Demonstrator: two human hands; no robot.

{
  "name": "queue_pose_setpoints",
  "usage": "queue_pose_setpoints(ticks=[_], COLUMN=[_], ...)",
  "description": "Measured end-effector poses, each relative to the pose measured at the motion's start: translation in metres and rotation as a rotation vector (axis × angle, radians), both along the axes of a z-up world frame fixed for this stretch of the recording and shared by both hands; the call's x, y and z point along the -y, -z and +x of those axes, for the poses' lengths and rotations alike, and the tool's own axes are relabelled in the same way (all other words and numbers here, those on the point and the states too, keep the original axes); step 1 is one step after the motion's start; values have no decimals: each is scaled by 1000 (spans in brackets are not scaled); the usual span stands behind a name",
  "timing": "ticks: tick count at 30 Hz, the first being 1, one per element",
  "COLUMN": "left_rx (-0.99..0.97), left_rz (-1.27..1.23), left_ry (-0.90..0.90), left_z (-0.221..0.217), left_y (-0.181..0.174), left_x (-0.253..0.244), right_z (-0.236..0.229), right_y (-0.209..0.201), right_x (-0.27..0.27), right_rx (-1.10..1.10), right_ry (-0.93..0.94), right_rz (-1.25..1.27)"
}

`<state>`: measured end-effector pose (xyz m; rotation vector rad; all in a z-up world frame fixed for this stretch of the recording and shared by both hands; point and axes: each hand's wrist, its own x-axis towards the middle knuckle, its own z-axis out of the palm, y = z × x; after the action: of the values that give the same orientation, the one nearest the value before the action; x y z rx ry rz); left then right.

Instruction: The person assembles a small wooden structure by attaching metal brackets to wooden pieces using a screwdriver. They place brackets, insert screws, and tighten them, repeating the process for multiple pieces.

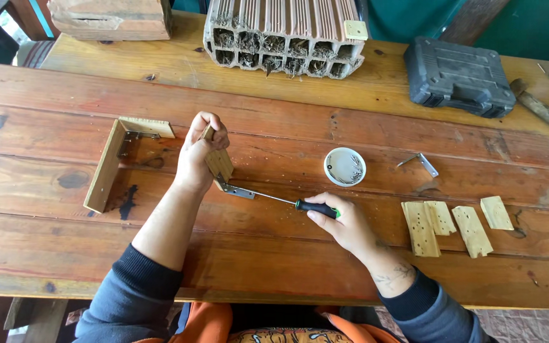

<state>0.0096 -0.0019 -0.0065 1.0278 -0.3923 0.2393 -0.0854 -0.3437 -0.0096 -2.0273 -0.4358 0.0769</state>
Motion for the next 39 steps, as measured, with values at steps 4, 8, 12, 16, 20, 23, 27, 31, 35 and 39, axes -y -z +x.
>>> queue_pose_setpoints(ticks=[4, 8, 12, 16, 20, 23, 27, 31, 35, 39], left_rx=[2, 6, 19, 20, 1, -19, -21, -16, 13, 21], left_rz=[-5, 0, -3, 6, -37, -96, -92, -77, -49, -54], left_ry=[-18, -28, -34, -44, -70, -65, -54, -49, -46, -43], left_z=[-3, -5, -8, -12, -5, -6, -7, -5, -7, -12], left_y=[-4, -7, -8, -12, -2, -4, -9, -2, -4, -11], left_x=[3, 5, 7, 7, -1, -9, -10, -6, -2, 0], right_z=[6, 10, 11, 17, 13, 3, 1, -1, -6, -7], right_y=[9, 16, 26, 38, 6, -20, -11, -13, -10, -12], right_x=[3, 7, 7, 11, 12, 4, 4, 2, -5, -10], right_rx=[-46, -153, -268, -325, -82, 238, 601, 856, 833, 698], right_ry=[26, 1, 22, 34, -79, -109, -211, -253, -252, -229], right_rz=[18, 86, 212, 266, 79, -122, -330, -437, -374, -266])
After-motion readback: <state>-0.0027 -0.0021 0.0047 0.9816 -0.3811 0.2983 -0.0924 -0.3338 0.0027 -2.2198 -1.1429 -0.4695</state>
